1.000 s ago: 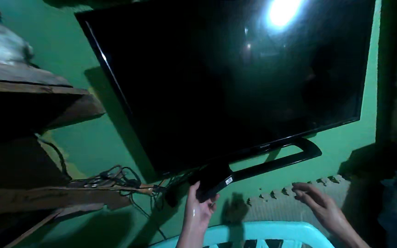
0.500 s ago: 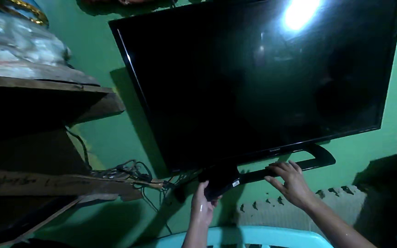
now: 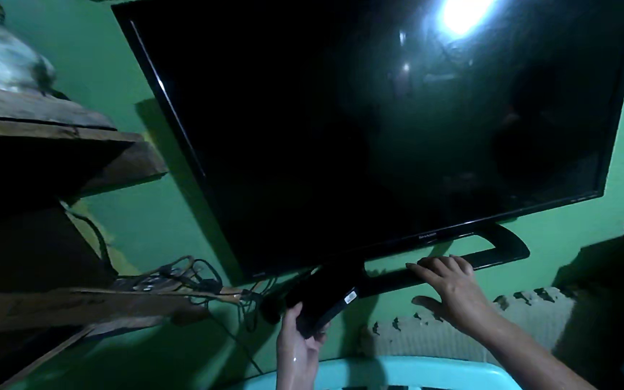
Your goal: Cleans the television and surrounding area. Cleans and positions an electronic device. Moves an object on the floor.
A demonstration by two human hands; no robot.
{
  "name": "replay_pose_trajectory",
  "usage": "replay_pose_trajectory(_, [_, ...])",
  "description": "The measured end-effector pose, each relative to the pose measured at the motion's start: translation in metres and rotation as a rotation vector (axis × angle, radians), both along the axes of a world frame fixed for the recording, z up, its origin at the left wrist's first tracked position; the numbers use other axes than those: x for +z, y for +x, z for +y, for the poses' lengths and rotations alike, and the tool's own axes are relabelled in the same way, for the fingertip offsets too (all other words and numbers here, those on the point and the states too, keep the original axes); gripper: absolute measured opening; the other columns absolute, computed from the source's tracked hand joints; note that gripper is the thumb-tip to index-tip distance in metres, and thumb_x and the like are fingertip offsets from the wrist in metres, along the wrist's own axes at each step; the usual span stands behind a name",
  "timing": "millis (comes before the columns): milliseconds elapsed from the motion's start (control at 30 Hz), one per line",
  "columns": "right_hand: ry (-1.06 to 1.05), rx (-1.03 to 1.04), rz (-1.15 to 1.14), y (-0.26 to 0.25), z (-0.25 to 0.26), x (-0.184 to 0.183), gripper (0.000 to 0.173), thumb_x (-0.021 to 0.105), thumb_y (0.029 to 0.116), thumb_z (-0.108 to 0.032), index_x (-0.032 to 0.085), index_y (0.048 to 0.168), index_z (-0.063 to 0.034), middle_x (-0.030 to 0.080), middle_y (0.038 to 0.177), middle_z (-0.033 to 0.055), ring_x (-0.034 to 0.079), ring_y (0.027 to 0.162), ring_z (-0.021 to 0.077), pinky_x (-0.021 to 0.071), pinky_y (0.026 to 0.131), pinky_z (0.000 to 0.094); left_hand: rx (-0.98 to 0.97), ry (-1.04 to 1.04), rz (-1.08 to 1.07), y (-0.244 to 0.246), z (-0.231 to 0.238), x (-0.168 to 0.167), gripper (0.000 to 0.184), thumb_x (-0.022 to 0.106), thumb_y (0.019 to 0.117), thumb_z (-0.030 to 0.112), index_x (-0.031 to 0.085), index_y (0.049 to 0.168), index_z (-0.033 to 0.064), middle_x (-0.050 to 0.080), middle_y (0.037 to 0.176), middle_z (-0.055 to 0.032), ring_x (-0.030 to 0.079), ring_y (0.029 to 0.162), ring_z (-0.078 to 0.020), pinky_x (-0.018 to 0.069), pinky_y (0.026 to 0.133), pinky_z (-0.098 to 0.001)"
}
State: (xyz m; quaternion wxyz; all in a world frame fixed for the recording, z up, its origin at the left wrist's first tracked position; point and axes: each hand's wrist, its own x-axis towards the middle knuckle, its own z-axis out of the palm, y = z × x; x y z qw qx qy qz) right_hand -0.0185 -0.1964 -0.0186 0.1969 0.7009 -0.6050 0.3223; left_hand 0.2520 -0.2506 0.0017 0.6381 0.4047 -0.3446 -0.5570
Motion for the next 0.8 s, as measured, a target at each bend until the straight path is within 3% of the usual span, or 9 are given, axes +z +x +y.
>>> replay_pose_trajectory(100, [-0.143,-0.027,0.001,0.003,-0.008,-0.006,0.038,0.071,0.0916,-0.043,0.075,0.123,-0.0212,0.072,0.114,0.0095,0.066,0.110,0.0375,0.0435,0.100,0.0664,-0.071,0.035,-0.008,-0.007,-0.013,0.013,0.033,0.033,0.1116,0.026,0.055,0.114,0.0027,0.065,0.077,-0.0104,0.061,0.054,-0.0136,0.0461,0.044,-0.0226])
replay_pose_trajectory(267, [-0.199,-0.017,-0.012,0.002,-0.012,-0.010,0.037,0.069,0.0925,-0.043,0.076,0.121,-0.0205,0.073,0.112,0.0081,0.067,0.109,0.0358,0.0428,0.100,0.0669,-0.111,0.035,-0.132,-0.025,-0.031,0.024,0.035,0.034,0.1121,0.029,0.056,0.118,0.0025,0.063,0.084,-0.0109,0.059,0.058,-0.0133,0.0439,0.046,-0.0219])
replay_pose_trajectory(300, [-0.204,-0.020,-0.010,0.002,-0.012,-0.010,0.037,0.069,0.0924,-0.044,0.077,0.120,-0.0206,0.073,0.112,0.0080,0.067,0.109,0.0355,0.0429,0.100,0.0667,-0.092,0.038,-0.164,-0.027,-0.036,0.026,0.037,0.034,0.1121,0.031,0.056,0.123,0.0035,0.062,0.093,-0.0118,0.059,0.067,-0.0151,0.0451,0.052,-0.0247])
replay_pose_trajectory(367, [-0.221,-0.024,-0.007,0.002,-0.014,-0.012,0.038,0.069,0.0917,-0.045,0.077,0.119,-0.0210,0.073,0.111,0.0074,0.067,0.107,0.0352,0.0431,0.099,0.0663,-0.114,0.038,-0.136,-0.029,-0.045,0.027,0.045,0.031,0.1128,0.033,0.047,0.141,0.0025,0.055,0.129,-0.0207,0.059,0.103,-0.0281,0.0499,0.078,-0.0393])
replay_pose_trajectory(433, [-0.227,-0.030,-0.008,0.002,-0.015,-0.012,0.038,0.069,0.0913,-0.046,0.077,0.119,-0.0215,0.073,0.111,0.0072,0.067,0.107,0.0358,0.0426,0.099,0.0674,-0.142,0.010,-0.093,-0.035,-0.049,0.028,0.048,0.026,0.1130,0.034,0.042,0.146,0.0036,0.048,0.141,-0.0232,0.055,0.120,-0.0349,0.0511,0.089,-0.0485])
replay_pose_trajectory(567, [-0.227,-0.012,-0.008,-0.001,-0.016,-0.014,0.040,0.065,0.0921,-0.050,0.078,0.118,-0.0221,0.073,0.111,0.0057,0.066,0.107,0.0353,0.0431,0.096,0.0666,-0.266,-0.050,-0.098,-0.068,-0.047,0.019,0.051,0.022,0.1126,0.037,0.048,0.143,0.0056,0.054,0.140,-0.0176,0.053,0.125,-0.0293,0.0456,0.097,-0.0498])
replay_pose_trajectory(667, [-0.201,-0.019,-0.035,-0.001,-0.012,-0.013,0.039,0.067,0.0921,-0.048,0.077,0.119,-0.0222,0.073,0.111,0.0064,0.066,0.108,0.0351,0.0429,0.098,0.0668,-0.225,-0.099,-0.031,-0.083,-0.047,0.014,0.048,0.022,0.1128,0.035,0.053,0.134,0.0046,0.062,0.124,-0.0141,0.061,0.112,-0.0228,0.0510,0.090,-0.0436])
replay_pose_trajectory(767, [-0.149,-0.015,-0.067,-0.001,-0.007,-0.010,0.042,0.066,0.0934,-0.051,0.076,0.122,-0.0217,0.072,0.115,0.0069,0.066,0.112,0.0324,0.0409,0.104,0.0660,-0.218,-0.134,-0.060,-0.081,-0.046,0.011,0.048,0.022,0.1125,0.031,0.050,0.139,0.0030,0.060,0.129,-0.0147,0.058,0.115,-0.0224,0.0491,0.093,-0.0431])
replay_pose_trajectory(800, [-0.109,0.018,-0.101,-0.002,-0.002,-0.007,0.045,0.066,0.0942,-0.050,0.074,0.127,-0.0196,0.071,0.122,0.0087,0.064,0.118,0.0327,0.0380,0.109,0.0661,-0.194,-0.127,-0.075,-0.080,-0.045,0.011,0.046,0.023,0.1125,0.031,0.050,0.137,0.0033,0.061,0.123,-0.0141,0.059,0.110,-0.0217,0.0502,0.089,-0.0415])
